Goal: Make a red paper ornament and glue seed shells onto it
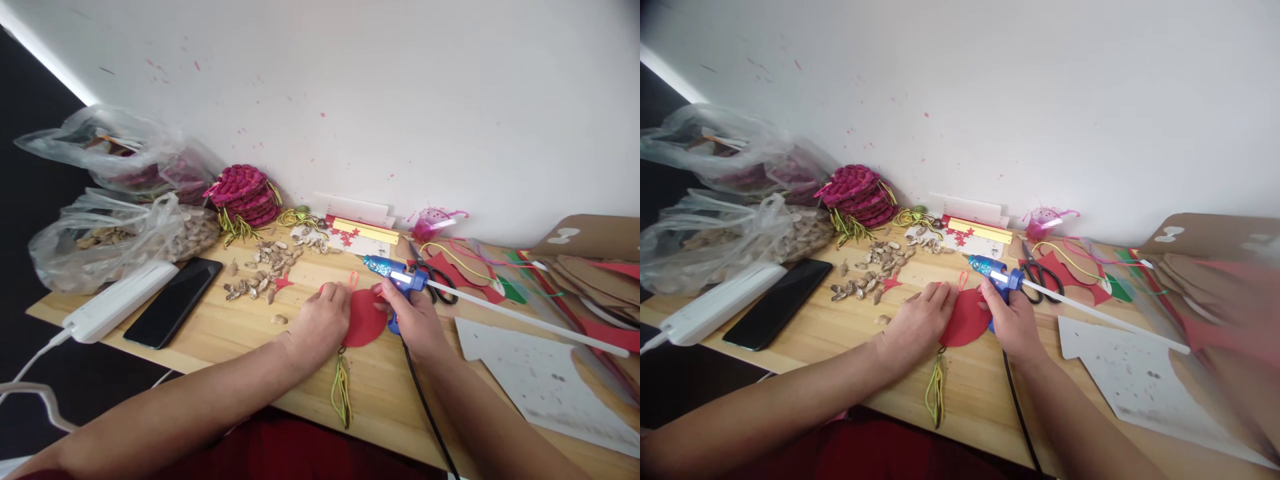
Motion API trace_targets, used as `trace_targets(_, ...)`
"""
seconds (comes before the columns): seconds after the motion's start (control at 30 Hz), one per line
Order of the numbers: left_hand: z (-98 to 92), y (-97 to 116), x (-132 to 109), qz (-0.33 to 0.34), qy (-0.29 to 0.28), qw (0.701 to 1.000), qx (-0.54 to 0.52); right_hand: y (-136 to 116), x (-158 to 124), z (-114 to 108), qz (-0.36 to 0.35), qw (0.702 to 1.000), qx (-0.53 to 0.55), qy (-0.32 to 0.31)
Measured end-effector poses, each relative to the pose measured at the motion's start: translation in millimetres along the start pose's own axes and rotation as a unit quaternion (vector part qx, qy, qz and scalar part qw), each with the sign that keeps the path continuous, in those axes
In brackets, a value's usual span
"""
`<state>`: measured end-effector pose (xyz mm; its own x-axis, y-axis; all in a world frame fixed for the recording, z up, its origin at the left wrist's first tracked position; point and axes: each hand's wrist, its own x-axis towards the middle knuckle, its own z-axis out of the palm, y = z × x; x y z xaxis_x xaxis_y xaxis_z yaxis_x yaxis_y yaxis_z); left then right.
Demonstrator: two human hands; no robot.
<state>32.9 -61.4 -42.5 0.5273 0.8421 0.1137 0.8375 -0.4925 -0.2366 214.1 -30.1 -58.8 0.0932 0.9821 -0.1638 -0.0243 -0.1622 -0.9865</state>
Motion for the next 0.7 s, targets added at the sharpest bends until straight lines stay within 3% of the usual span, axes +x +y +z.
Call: trace_targets(0.7,0.5,-0.1,0.1,-0.002,-0.005,1.000,-0.004,1.2,0.7,-0.3,-0.001,1.000,-0.002,0.000)
